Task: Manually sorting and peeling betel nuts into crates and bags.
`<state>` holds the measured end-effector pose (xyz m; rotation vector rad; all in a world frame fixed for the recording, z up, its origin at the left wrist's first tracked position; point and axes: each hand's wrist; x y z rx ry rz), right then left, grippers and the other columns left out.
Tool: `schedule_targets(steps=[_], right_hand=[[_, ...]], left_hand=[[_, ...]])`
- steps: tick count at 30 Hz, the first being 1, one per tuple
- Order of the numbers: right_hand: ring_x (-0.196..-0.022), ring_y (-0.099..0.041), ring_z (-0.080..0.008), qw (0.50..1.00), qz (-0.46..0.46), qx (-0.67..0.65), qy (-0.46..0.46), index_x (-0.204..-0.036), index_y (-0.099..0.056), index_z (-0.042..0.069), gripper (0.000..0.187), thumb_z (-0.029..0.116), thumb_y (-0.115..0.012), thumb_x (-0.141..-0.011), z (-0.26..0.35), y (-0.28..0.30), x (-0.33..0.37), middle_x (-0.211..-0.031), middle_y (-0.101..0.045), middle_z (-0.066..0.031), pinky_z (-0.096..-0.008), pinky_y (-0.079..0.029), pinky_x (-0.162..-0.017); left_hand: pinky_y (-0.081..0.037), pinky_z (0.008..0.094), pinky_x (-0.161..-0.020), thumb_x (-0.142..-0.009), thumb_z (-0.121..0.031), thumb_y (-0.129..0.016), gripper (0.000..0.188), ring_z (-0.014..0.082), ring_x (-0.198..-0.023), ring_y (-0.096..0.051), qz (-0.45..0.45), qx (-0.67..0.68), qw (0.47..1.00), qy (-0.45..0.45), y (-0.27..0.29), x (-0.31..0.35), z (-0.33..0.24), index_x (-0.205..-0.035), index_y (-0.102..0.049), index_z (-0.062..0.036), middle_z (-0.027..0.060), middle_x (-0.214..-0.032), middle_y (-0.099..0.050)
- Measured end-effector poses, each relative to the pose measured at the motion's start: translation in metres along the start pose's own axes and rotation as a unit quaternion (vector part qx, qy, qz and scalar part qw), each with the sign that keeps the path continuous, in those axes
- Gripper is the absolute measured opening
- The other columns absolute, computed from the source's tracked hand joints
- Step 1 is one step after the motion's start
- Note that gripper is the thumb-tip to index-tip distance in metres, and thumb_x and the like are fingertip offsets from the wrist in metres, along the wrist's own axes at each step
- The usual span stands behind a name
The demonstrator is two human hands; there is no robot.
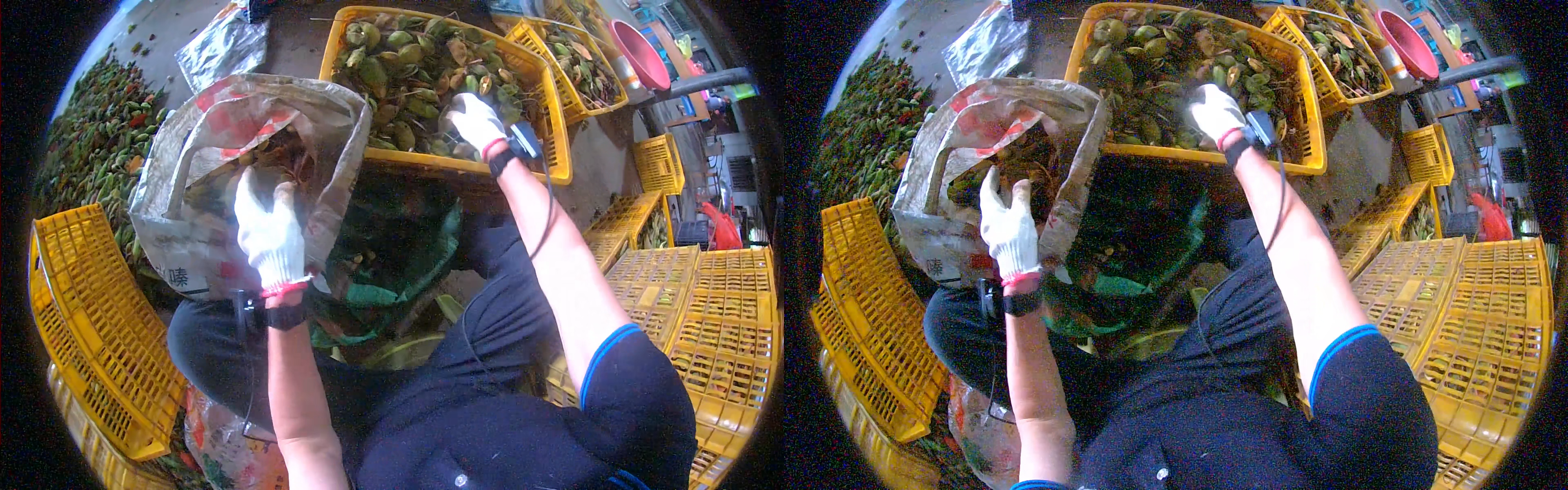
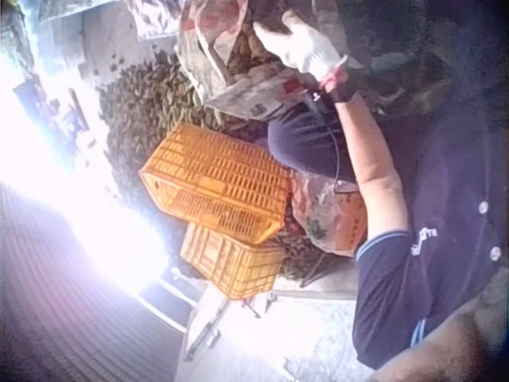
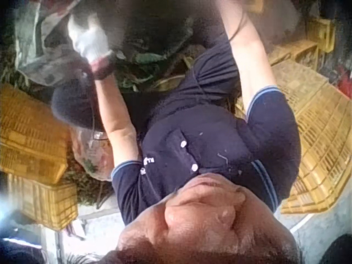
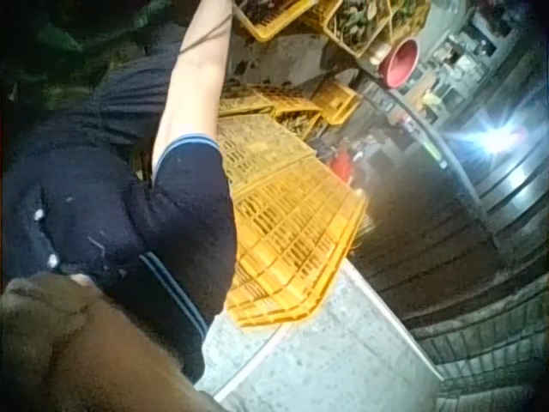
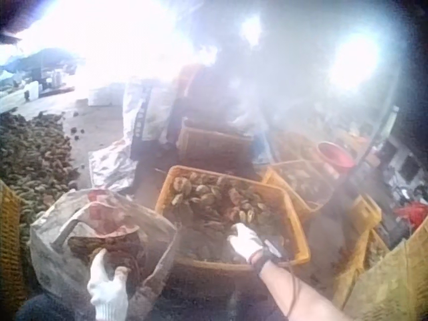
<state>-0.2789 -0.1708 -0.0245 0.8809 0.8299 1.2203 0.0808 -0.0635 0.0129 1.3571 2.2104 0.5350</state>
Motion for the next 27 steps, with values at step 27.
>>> schedule_targets(steps=[27], right_hand=[[-0.099, -0.060, -0.0126, 0.815, 0.338, -0.468, -0.044, -0.122, -0.059, -0.002, 0.042, 0.030, -0.063, -0.095, 0.088, 0.018, 0.130, -0.108, -0.066, -0.0061, -0.0274, -0.048, -0.086]], left_hand=[[-0.053, 0.0367, -0.077, -0.094, -0.027, -0.062, 0.035, 0.0242, -0.087, -0.069, 0.309, 0.221, 0.925, 0.022, -0.053, 0.096, -0.022, -0.123, -0.061, -0.0075, 0.0150, -0.104, -0.070]])
Point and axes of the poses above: each hand's wrist, its own x-axis away from the middle knuckle, its own y-axis out of the back of the hand, z = x × y
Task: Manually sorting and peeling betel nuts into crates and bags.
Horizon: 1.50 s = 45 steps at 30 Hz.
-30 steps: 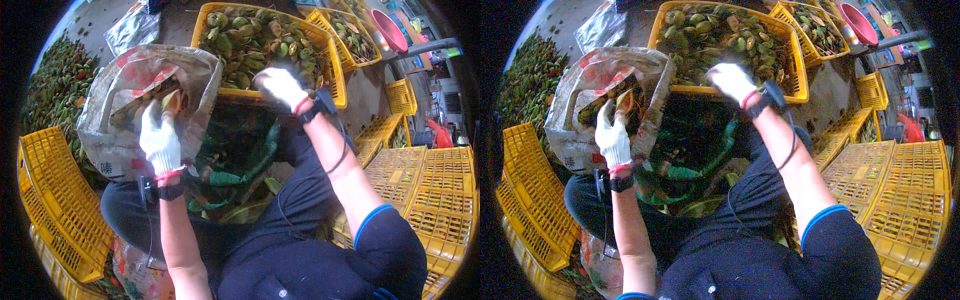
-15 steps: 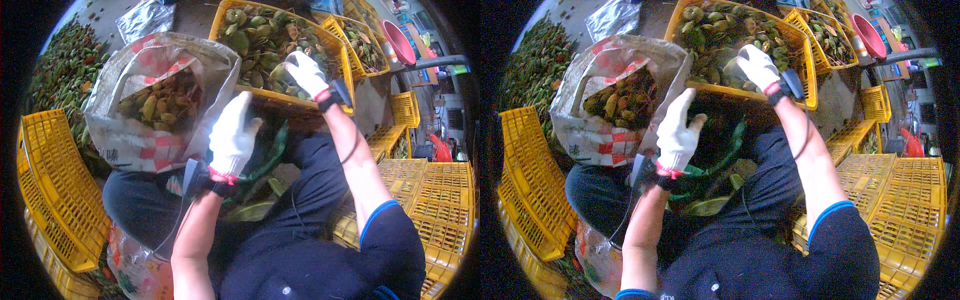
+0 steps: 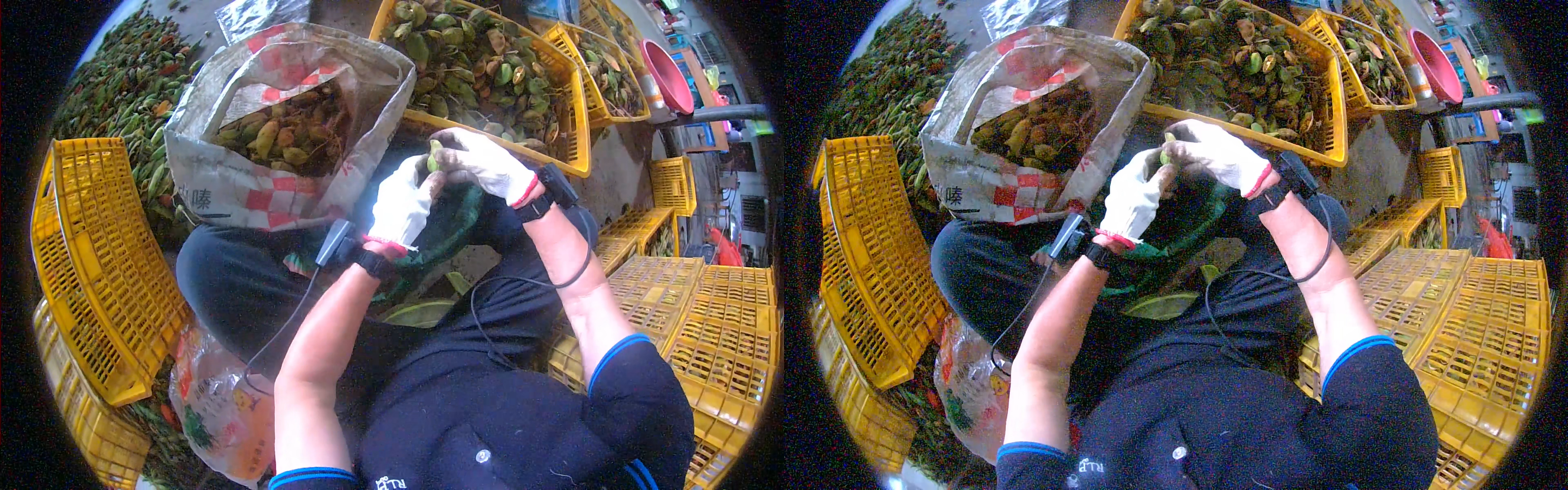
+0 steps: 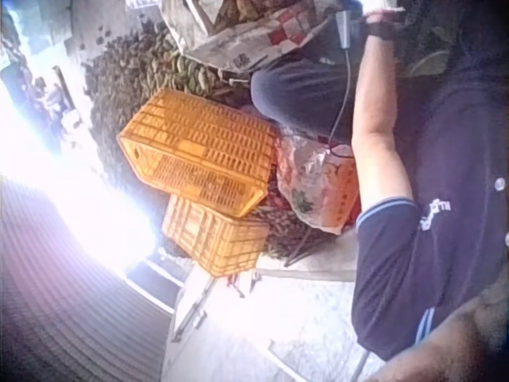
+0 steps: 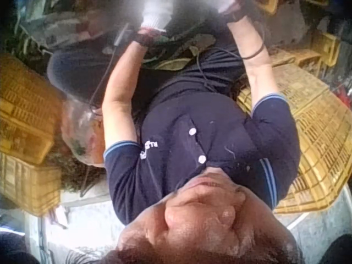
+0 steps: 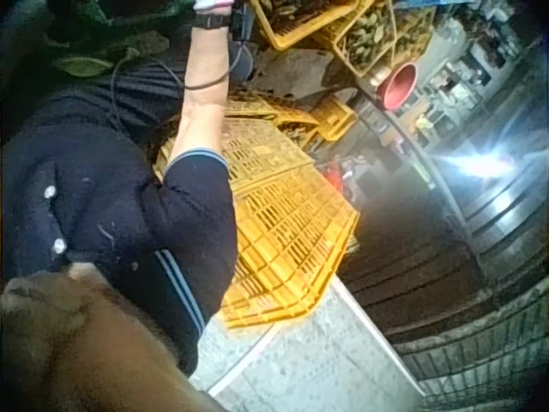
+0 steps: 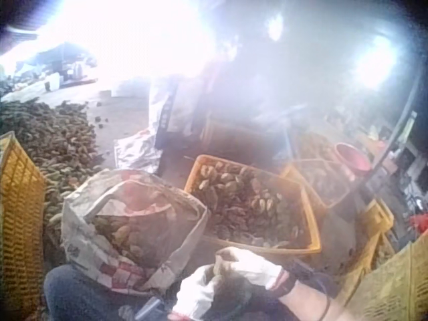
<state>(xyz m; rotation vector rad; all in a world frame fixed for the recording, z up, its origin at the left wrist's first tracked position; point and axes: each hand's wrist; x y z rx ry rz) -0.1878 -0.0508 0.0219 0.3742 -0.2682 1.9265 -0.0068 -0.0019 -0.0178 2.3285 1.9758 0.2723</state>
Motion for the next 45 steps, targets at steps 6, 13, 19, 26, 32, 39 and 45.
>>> schedule_targets(steps=[6, 13, 19, 26, 32, 39, 45], right_hand=[[-0.101, -0.061, -0.0150, 0.997, 0.040, 0.053, 0.045, -0.132, -0.047, -0.003, 0.055, 0.019, -0.072, -0.088, -0.009, 0.006, -0.002, -0.106, -0.063, -0.0061, -0.0327, -0.049, -0.093], [-0.103, -0.061, -0.0175, 0.989, -0.015, 0.092, 0.118, -0.124, -0.058, -0.002, 0.046, 0.022, -0.071, -0.086, -0.011, -0.011, 0.000, -0.112, -0.065, -0.0121, -0.0309, -0.047, -0.094], [-0.103, -0.060, -0.0159, 0.993, -0.010, 0.054, 0.107, -0.127, -0.056, -0.003, 0.046, 0.016, -0.067, -0.087, -0.009, -0.013, 0.001, -0.113, -0.065, -0.0089, -0.0305, -0.047, -0.093], [-0.103, -0.060, -0.0136, 0.996, 0.006, -0.037, 0.076, -0.130, -0.055, -0.003, 0.044, 0.013, -0.063, -0.090, -0.010, -0.005, -0.001, -0.113, -0.065, -0.0080, -0.0272, -0.047, -0.092], [-0.107, -0.061, -0.0150, 0.983, 0.056, -0.169, 0.039, -0.134, -0.049, -0.006, 0.049, 0.008, -0.062, -0.090, 0.001, -0.003, -0.003, -0.123, -0.062, -0.0102, -0.0268, -0.048, -0.094], [-0.103, -0.061, -0.0149, 0.990, 0.055, -0.111, 0.063, -0.135, -0.049, -0.005, 0.047, 0.007, -0.058, -0.091, -0.017, 0.000, -0.012, -0.121, -0.063, -0.0093, -0.0266, -0.048, -0.091], [-0.101, -0.059, -0.0161, 0.995, -0.007, -0.100, 0.010, -0.125, -0.058, 0.001, 0.033, 0.019, -0.054, -0.097, -0.041, -0.021, -0.012, -0.116, -0.064, -0.0053, -0.0287, -0.047, -0.091]], left_hand=[[-0.053, 0.0440, -0.079, -0.097, -0.033, -0.055, 0.038, 0.0372, -0.089, -0.068, -0.036, -0.158, 0.987, 0.005, -0.011, 0.006, -0.006, -0.128, -0.054, -0.0111, 0.0187, -0.100, -0.069], [-0.053, 0.0378, -0.081, -0.087, -0.043, -0.069, 0.050, 0.0291, -0.094, -0.068, -0.005, -0.108, 0.994, -0.019, 0.005, -0.008, 0.008, -0.122, -0.060, -0.0074, 0.0181, -0.104, -0.069], [-0.053, 0.0314, -0.074, -0.084, -0.039, -0.074, 0.047, 0.0170, -0.083, -0.066, 0.025, -0.104, 0.994, 0.035, 0.013, -0.012, -0.003, -0.112, -0.063, -0.0031, 0.0103, -0.095, -0.071], [-0.052, 0.0256, -0.064, -0.089, -0.027, -0.071, 0.037, 0.0077, -0.079, -0.060, 0.063, 0.158, 0.984, 0.060, 0.020, -0.013, -0.007, -0.113, -0.065, -0.0002, 0.0033, -0.091, -0.067], [-0.055, 0.0255, -0.067, -0.096, -0.026, -0.061, 0.035, 0.0103, -0.080, -0.061, 0.071, 0.293, 0.945, 0.125, 0.023, -0.021, 0.019, -0.117, -0.063, 0.0017, 0.0050, -0.097, -0.065], [-0.056, 0.0346, -0.080, -0.097, -0.025, -0.061, 0.036, 0.0157, -0.095, -0.062, 0.045, 0.238, 0.967, 0.079, 0.016, -0.026, 0.027, -0.123, -0.057, 0.0005, 0.0088, -0.110, -0.066], [-0.049, 0.0293, -0.088, -0.095, -0.019, -0.064, 0.034, 0.0156, -0.100, -0.062, -0.093, -0.008, 0.995, -0.030, 0.005, -0.011, 0.014, -0.121, -0.058, 0.0025, 0.0121, -0.111, -0.067]])
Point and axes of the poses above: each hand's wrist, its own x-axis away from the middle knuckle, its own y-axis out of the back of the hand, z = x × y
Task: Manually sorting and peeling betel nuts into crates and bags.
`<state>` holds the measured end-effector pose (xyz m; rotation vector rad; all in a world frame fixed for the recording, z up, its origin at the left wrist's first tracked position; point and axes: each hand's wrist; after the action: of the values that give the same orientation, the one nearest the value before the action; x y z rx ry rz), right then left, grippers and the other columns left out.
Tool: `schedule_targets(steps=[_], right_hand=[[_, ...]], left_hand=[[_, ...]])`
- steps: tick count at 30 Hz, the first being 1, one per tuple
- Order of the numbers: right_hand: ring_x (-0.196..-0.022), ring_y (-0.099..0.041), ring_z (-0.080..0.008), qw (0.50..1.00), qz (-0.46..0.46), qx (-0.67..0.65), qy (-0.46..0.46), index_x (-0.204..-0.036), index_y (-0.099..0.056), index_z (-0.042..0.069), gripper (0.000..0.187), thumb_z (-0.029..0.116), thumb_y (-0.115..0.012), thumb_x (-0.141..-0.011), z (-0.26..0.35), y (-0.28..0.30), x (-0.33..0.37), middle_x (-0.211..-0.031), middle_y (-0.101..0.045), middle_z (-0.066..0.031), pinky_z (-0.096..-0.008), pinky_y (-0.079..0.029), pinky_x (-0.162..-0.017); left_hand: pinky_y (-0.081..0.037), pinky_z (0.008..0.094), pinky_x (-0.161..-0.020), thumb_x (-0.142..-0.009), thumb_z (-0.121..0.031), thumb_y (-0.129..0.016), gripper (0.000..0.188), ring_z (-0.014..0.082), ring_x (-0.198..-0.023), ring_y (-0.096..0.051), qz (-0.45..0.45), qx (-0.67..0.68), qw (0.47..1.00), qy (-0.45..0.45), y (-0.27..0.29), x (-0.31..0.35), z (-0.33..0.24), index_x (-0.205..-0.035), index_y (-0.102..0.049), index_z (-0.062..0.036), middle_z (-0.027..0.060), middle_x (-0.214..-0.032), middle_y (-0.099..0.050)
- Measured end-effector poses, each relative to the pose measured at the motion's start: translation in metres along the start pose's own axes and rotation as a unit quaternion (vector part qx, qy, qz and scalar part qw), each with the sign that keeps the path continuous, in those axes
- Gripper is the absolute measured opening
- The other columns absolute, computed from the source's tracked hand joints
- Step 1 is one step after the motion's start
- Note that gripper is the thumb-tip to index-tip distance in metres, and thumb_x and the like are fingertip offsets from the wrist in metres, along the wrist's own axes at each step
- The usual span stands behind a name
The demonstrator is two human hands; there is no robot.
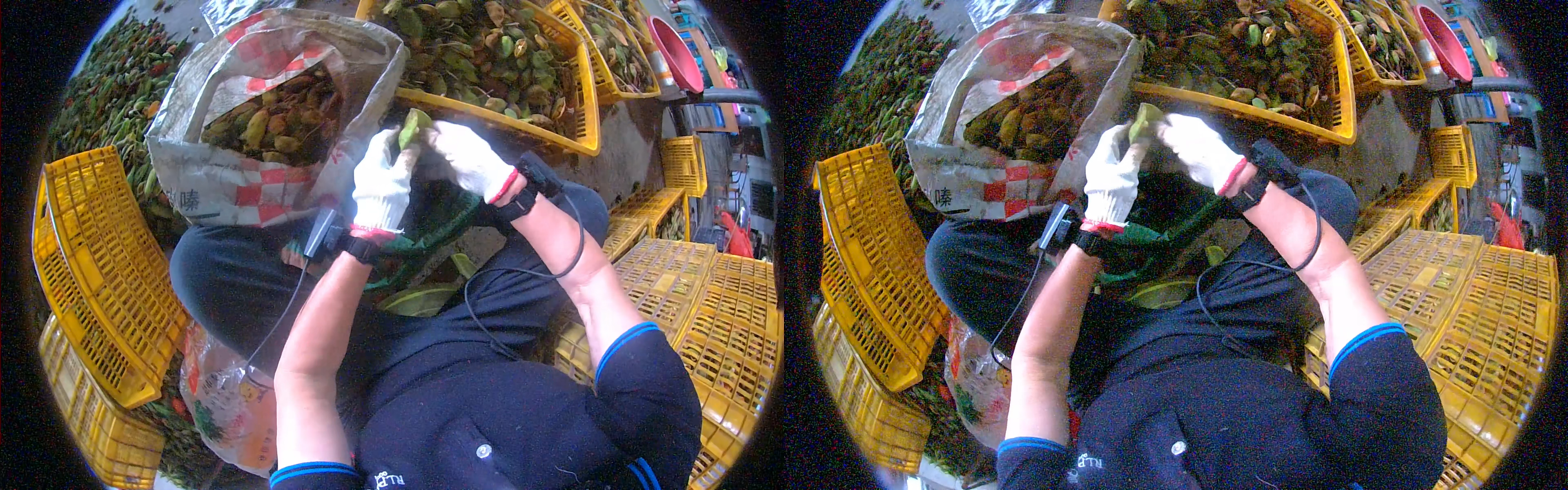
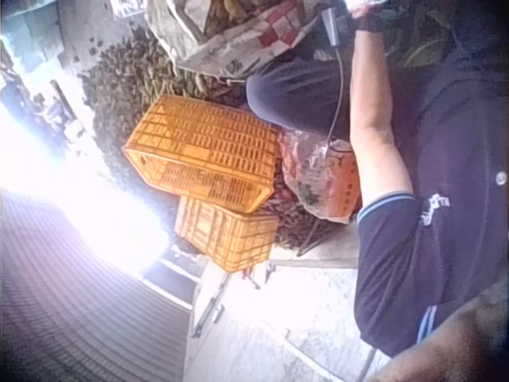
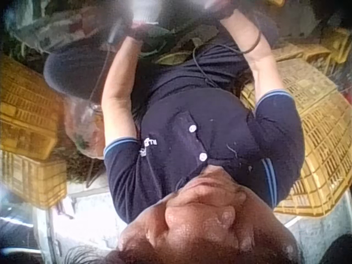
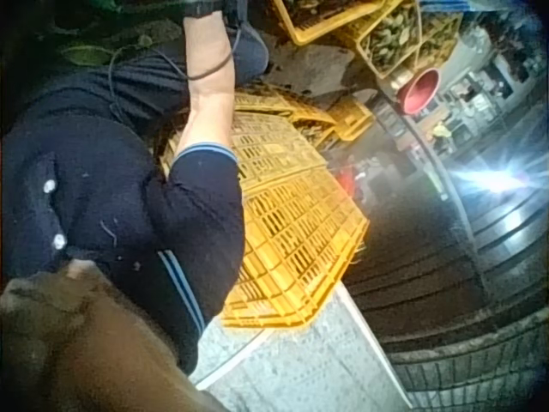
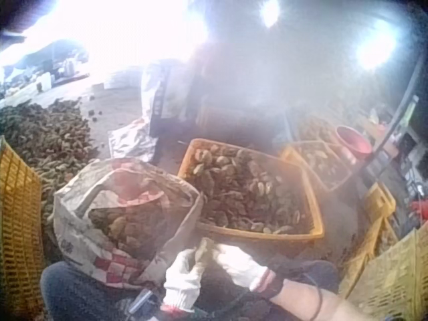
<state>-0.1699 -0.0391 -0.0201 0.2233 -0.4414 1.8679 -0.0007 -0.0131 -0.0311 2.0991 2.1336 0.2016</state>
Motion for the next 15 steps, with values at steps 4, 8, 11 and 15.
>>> schedule_targets(steps=[4, 8, 11, 15], right_hand=[[-0.100, -0.060, -0.0178, 0.999, -0.029, -0.041, 0.001, -0.120, -0.062, 0.004, 0.029, 0.023, -0.054, -0.098, -0.004, -0.002, 0.007, -0.109, -0.066, -0.0056, -0.0322, -0.050, -0.085], [-0.091, -0.066, -0.0287, 0.939, -0.104, 0.306, 0.114, -0.106, -0.064, 0.001, 0.025, 0.021, -0.056, -0.094, 0.000, -0.014, 0.000, -0.097, -0.069, -0.0159, -0.0382, -0.050, -0.079], [-0.086, -0.065, -0.0352, 0.907, -0.132, 0.361, 0.172, -0.102, -0.064, 0.003, 0.024, 0.024, -0.056, -0.093, -0.001, -0.013, -0.004, -0.091, -0.068, -0.0182, -0.0403, -0.050, -0.074], [-0.083, -0.065, -0.0379, 0.881, -0.153, 0.406, 0.189, -0.098, -0.065, 0.004, 0.025, 0.027, -0.056, -0.093, 0.001, -0.015, -0.002, -0.087, -0.067, -0.0193, -0.0420, -0.050, -0.070]], left_hand=[[-0.049, 0.0315, -0.090, -0.092, -0.017, -0.064, 0.036, 0.0221, -0.100, -0.064, 0.008, -0.081, 0.996, -0.022, -0.003, 0.001, -0.010, -0.124, -0.058, -0.0016, 0.0146, -0.112, -0.067], [-0.049, 0.0340, -0.093, -0.090, -0.014, -0.063, 0.038, 0.0262, -0.103, -0.065, -0.002, -0.069, 0.997, -0.024, 0.005, 0.000, -0.011, -0.125, -0.057, -0.0026, 0.0161, -0.114, -0.066], [-0.049, 0.0346, -0.091, -0.091, -0.014, -0.064, 0.036, 0.0267, -0.101, -0.065, -0.001, -0.089, 0.996, 0.002, 0.001, -0.001, -0.014, -0.124, -0.057, -0.0025, 0.0162, -0.113, -0.067], [-0.049, 0.0347, -0.089, -0.093, -0.014, -0.062, 0.033, 0.0257, -0.099, -0.065, -0.001, -0.097, 0.995, -0.004, -0.003, -0.001, -0.005, -0.123, -0.057, -0.0036, 0.0162, -0.113, -0.066]])
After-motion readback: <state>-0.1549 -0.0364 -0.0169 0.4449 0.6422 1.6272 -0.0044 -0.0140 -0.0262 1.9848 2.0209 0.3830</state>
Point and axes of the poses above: each hand's wrist, its own x-axis away from the middle knuckle, its own y-axis out of the back of the hand, z = x × y
